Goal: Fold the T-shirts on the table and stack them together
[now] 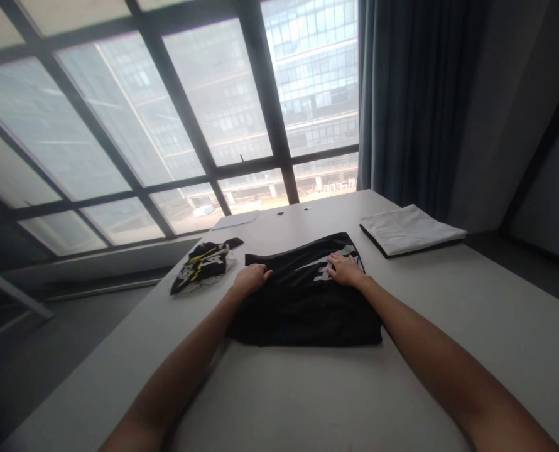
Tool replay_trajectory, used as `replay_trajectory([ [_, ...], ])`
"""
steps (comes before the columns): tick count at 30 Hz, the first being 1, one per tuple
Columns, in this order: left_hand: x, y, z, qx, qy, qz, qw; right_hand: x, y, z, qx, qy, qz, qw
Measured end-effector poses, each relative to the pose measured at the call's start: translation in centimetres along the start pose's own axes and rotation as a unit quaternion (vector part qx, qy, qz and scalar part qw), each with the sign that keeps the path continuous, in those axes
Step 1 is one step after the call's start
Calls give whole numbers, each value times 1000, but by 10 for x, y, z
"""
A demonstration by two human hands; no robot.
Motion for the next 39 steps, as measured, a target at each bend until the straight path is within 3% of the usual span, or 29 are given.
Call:
replay_trajectory([
  [6,-12,-19,35,13,43,-17,999,-1,-5,-2,2,10,6,1000],
  [9,-15,-24,42,22,53,-28,998,-1,-2,0,9,18,-11,1000],
  [13,-17,-19,26,43,-2,-66,997,5,16,8,45,19,-90,995],
  [18,-18,-23,13,65,-76,-16,995,11,23,18,77,14,-91,993],
  [22,-22,-19,24,62,-73,10,995,9,26,18,77,4,-81,994],
  [26,-27,-17,36,55,-25,-9,998,8,30,18,73,1,-94,993],
  [34,-27,-53,45,59,-24,63,996,10,28,15,86,-14,-53,995],
  [39,-25,-36,32,70,-69,7,995,9,31,7,66,-17,-74,995],
])
Point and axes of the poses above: each hand's wrist, its own x-axis away from the middle knuckle, its own y-axis out of the back of the hand, z = x × y, the point moved 8 cm from there along -x, towards the middle knuckle, and after that the axes turned 6 degrees about -x, right-handed, at the moved point
